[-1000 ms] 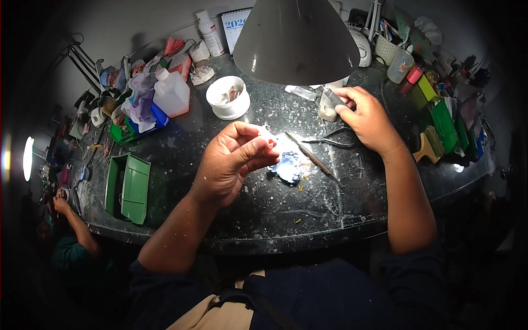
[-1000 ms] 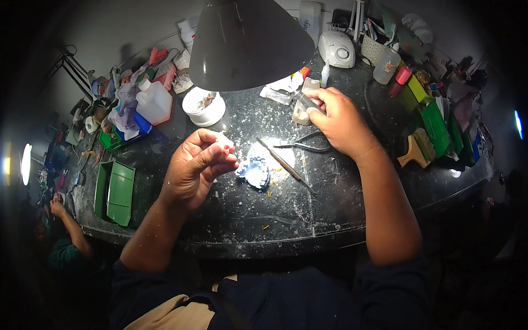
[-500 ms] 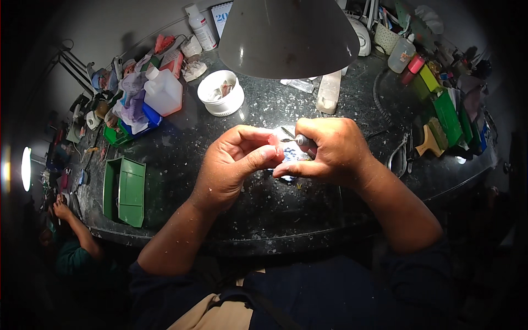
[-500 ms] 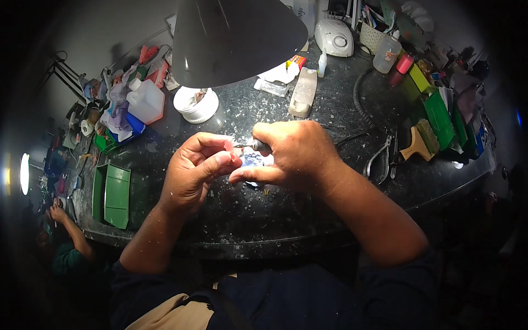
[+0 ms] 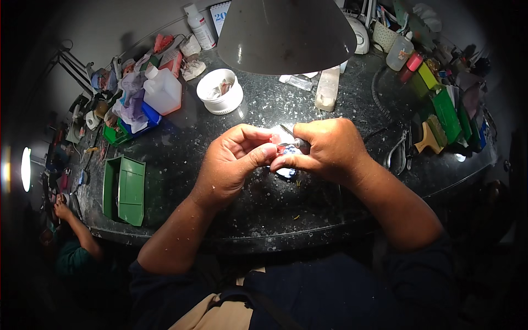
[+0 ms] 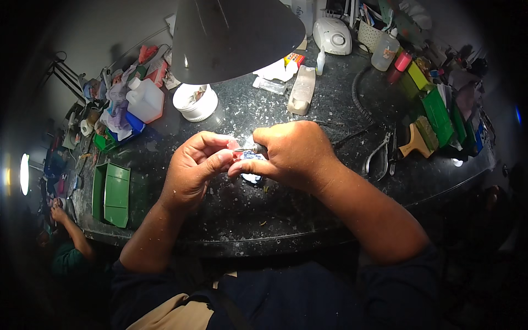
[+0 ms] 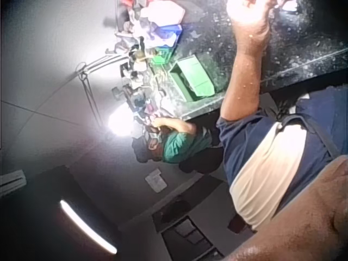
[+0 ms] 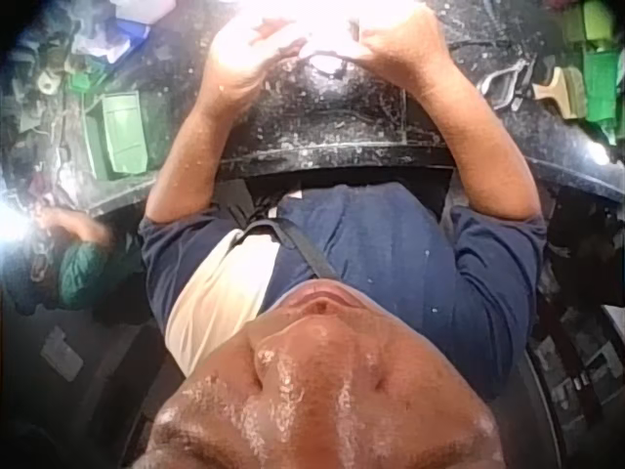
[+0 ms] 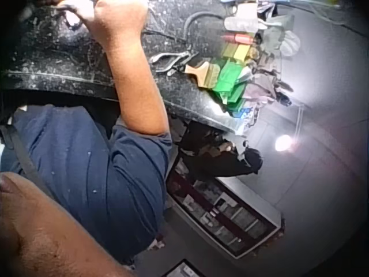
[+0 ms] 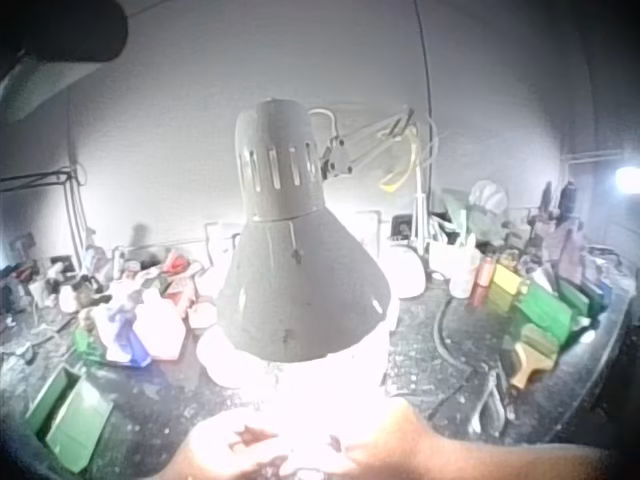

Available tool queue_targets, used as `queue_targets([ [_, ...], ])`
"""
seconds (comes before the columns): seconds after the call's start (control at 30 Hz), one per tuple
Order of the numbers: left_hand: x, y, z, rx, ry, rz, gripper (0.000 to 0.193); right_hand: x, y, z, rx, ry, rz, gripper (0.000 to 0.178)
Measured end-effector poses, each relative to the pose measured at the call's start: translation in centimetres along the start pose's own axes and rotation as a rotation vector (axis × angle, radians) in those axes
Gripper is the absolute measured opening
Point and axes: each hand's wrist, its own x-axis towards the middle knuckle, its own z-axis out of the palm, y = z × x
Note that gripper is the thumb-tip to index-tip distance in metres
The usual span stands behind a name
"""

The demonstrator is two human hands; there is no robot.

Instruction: The person uses a handheld carving tool to scrape and shape a white dental model, then uses a small power rotary tool to sand a red dental piece. They also handle a piece of paper and a small blue tray.

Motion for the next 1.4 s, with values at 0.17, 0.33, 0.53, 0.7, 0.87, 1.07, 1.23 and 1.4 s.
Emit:
queue_targets([
  [0.17,0.12,-0.46,-0.15,-0.009,-0.007,0.029,0.023,0.14,0.01,0.16,-0.021,-0.011,0.001,0.074],
  [0.33,0.14,-0.39,0.04,-0.006,-0.015,0.033,0.023,-0.09,-0.11,0.09,-0.026,0.008,-0.011,0.072],
  [0.53,0.04,-0.46,-0.06,0.009,0.001,0.026,0.024,-0.15,-0.35,0.06,-0.006,0.031,-0.026,0.064],
  [0.7,0.13,-0.50,-0.08,-0.003,-0.014,0.019,0.024,-0.18,-0.32,0.05,-0.031,0.039,-0.035,0.065],
  [0.87,0.16,-0.41,-0.03,0.031,-0.016,0.023,0.023,-0.03,-0.25,0.17,-0.036,0.020,-0.010,0.068],
  [1.07,0.16,-0.63,-0.07,0.013,-0.014,0.018,0.022,-0.15,-0.22,0.13,-0.034,-0.003,0.003,0.070],
  [1.23,0.18,-0.64,-0.09,-0.005,-0.021,0.016,0.022,-0.21,-0.27,0.03,-0.049,-0.015,-0.007,0.070],
  [1.4,0.23,-0.59,-0.12,0.049,-0.036,0.028,0.022,-0.20,-0.02,0.53,-0.071,0.027,0.003,0.071],
])
